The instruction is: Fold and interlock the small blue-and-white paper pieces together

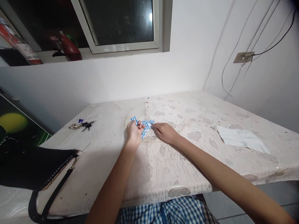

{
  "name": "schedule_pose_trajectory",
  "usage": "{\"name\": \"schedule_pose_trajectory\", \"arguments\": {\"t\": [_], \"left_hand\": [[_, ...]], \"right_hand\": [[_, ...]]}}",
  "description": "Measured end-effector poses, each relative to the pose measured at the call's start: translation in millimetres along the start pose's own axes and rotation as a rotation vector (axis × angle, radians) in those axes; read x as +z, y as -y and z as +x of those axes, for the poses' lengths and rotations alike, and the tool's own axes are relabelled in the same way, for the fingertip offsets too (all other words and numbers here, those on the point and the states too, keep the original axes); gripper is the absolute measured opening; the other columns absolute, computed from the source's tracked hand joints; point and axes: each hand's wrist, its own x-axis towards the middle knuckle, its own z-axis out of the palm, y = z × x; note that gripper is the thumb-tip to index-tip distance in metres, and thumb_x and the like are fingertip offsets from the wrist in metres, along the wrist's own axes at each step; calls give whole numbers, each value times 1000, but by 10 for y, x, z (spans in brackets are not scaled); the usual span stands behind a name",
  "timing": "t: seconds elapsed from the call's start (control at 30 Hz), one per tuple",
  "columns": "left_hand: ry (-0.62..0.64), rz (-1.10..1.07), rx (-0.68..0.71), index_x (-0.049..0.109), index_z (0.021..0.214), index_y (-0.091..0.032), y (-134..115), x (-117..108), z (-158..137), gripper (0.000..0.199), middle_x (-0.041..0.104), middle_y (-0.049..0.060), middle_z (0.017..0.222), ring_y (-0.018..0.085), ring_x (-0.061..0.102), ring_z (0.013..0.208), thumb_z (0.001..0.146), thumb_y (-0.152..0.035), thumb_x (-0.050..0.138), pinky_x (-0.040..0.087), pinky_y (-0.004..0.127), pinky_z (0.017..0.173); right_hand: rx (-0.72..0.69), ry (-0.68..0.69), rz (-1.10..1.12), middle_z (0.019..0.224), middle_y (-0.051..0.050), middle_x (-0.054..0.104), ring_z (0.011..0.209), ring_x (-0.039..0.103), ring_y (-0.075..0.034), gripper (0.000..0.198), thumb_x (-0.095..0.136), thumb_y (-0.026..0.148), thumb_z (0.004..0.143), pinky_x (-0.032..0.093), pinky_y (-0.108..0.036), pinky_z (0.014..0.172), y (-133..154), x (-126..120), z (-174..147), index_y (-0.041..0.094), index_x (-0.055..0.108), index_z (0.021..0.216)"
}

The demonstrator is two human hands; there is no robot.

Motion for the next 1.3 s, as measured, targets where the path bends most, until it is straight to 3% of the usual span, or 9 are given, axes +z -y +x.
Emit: {"name": "schedule_pose_trajectory", "arguments": {"t": [0.1,0.23,0.37,0.6,0.73,0.87,1.03,1.17,1.3], "left_hand": [[42,37,-59,38,68,-17,24,2,-1,17,41,-4,51,6,33,38,84,-11,35,39,20,48],[144,145,-209,38,67,-17,100,19,-38,18,40,-3,49,5,31,36,85,-14,35,35,18,43],[276,298,-354,42,72,-16,198,36,-113,16,40,-3,49,5,28,34,85,-21,35,27,17,38],[500,414,-471,47,74,-16,288,41,-215,33,40,-3,52,4,28,35,87,-41,30,28,17,38],[513,411,-465,45,76,-18,304,41,-234,30,41,-4,52,5,29,36,86,-44,32,31,18,40],[508,405,-438,43,78,-19,319,46,-241,26,39,-5,51,5,28,36,86,-42,37,31,18,40],[532,401,-388,43,79,-19,355,36,-235,22,39,-5,52,6,29,36,85,-39,38,33,19,40],[563,386,-377,43,76,-18,365,26,-224,9,39,-5,53,5,30,37,79,-26,45,32,20,40],[597,384,-325,40,74,-19,363,33,-222,4,39,-5,52,6,31,37,73,-20,44,33,20,42]], "right_hand": [[156,-157,218,93,-8,66,86,60,-19,25,40,17,83,42,-31,78,13,-33,15,18,62,96],[339,-377,768,75,-4,65,71,63,-17,13,56,28,75,47,-30,70,32,-88,60,16,59,76],[410,-393,1064,58,4,57,56,60,-14,23,63,27,65,48,-29,62,57,-205,63,16,55,84],[344,-195,919,60,1,58,50,51,-9,18,57,24,69,41,-24,52,89,-258,20,13,64,81],[327,-149,756,61,1,58,50,52,-9,22,52,18,71,39,-22,50,106,-230,5,13,66,89],[361,-71,775,56,0,57,53,56,-11,23,47,14,74,42,-23,55,98,-245,5,11,65,88],[317,-124,648,69,-3,60,62,56,-12,22,50,14,74,43,-25,63,70,-222,4,12,66,88],[310,-219,465,86,-4,55,62,50,-9,32,54,13,70,43,-26,65,84,-205,2,17,64,101],[451,-180,693,87,-4,53,61,52,-10,41,55,15,71,45,-26,61,112,-229,10,13,53,112]]}}
